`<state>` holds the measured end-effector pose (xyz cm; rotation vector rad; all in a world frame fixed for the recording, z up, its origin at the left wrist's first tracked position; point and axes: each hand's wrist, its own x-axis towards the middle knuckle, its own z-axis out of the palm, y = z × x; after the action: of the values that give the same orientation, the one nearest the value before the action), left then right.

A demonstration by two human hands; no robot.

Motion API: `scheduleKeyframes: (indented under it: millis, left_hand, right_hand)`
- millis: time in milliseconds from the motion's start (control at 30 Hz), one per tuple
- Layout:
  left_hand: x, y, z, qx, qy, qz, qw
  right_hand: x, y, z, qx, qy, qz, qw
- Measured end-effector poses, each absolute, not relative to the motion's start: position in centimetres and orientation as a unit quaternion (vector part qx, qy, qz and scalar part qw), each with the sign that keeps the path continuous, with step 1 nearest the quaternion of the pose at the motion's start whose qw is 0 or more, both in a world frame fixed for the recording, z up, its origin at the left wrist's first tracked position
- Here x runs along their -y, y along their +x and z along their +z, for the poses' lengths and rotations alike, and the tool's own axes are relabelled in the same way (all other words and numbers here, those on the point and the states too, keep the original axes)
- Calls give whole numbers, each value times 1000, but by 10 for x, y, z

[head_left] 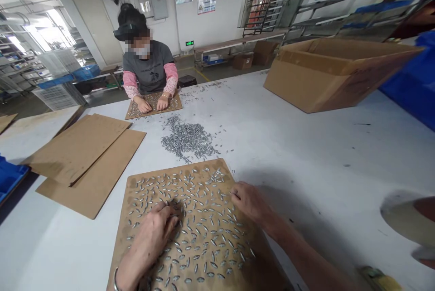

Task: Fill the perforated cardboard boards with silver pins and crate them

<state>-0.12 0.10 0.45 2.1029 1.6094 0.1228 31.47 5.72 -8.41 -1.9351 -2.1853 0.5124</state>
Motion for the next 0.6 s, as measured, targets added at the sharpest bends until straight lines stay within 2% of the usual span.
scheduleKeyframes:
  millis: [133,233,467,600]
  left_hand:
    - [-2,0,3,-580,776,43,244]
    - [-1,2,4,-573,780,49,245]
    - [2,1,9,-585,770,56,250]
    - [3,1,6,-583,774,48,243]
  right_hand:
    - [-46,310,-69,775,-623,109,9]
    - [-37,310,-64,794,-598,108,-3]
    - [-21,318,-82,741,-636,190,97]
    - [-21,312,-94,713,-665,202,99]
